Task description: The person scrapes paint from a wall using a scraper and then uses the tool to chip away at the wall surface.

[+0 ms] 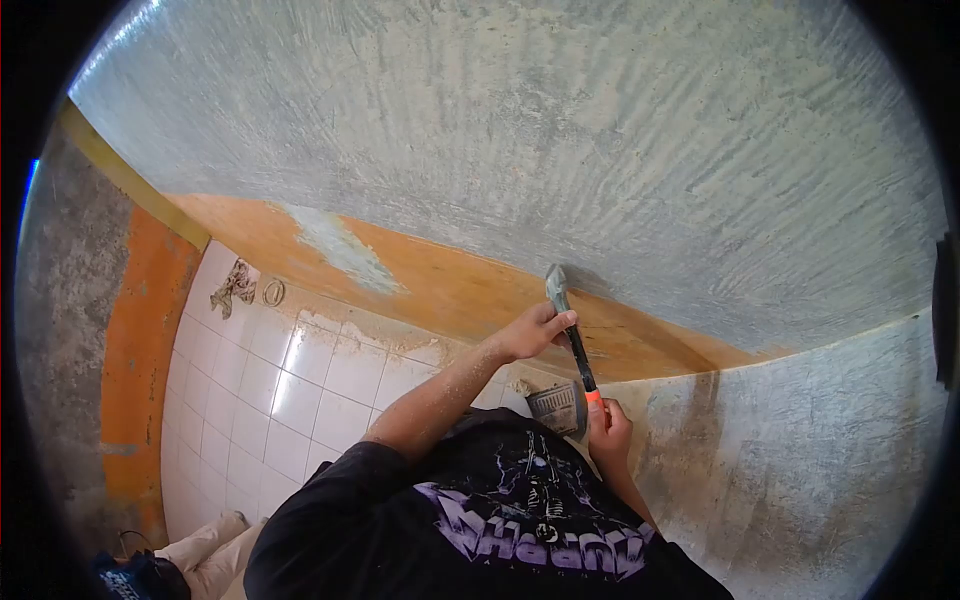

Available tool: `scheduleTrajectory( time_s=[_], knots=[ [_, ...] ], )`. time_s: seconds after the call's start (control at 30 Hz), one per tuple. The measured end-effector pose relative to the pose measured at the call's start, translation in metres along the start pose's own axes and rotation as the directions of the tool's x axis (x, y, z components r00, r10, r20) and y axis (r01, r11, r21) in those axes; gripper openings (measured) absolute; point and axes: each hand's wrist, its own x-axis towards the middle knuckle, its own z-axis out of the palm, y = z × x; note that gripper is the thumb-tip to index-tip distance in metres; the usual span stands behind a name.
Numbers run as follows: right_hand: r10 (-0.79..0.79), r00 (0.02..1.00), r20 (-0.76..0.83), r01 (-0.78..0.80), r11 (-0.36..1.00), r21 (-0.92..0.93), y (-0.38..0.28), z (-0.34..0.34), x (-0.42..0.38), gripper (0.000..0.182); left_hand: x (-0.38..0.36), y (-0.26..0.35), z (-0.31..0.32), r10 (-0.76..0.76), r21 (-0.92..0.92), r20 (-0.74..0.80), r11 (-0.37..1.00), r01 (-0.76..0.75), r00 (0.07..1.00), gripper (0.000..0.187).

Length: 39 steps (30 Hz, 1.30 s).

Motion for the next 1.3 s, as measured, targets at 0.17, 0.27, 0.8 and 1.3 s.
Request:
scheduleTrajectory(
  time_s=[0.17, 0.27, 0.8, 1.3],
  knots=[
    [-0.034, 0.999, 0.006, 0.035, 0.998, -0.057, -0.01, 0.017, 0.004, 0.025, -0.011, 0.005, -0.022, -0.005, -0.024, -0.014, 1.0, 0.005, 1.0, 0.04],
    [0.023, 0.999, -0.039, -0.022, 1.0, 0.022, -0.001, 0.017, -0.007, 0.027, -0.009, 0.001, -0.011, -0.028, 0.001, 0.008, 1.0, 0.028, 1.0, 0.04],
    [0.004, 1.0, -0.029, -0.003, 1.0, 0.015, -0.001, 0.021, -0.003, 0.025, -0.009, -0.003, -0.016, 0.0, -0.015, -0.039, 1.0, -0.001, 0.999, 0.042],
    [0.013, 1.0, -0.013, -0.012, 1.0, 0.013, -0.014, 0.051, 0.004, 0.032, -0.03, 0.019, -0.049, -0.035, 0.022, -0.053, 0.999, 0.036, 0.998, 0.041]
  ],
)
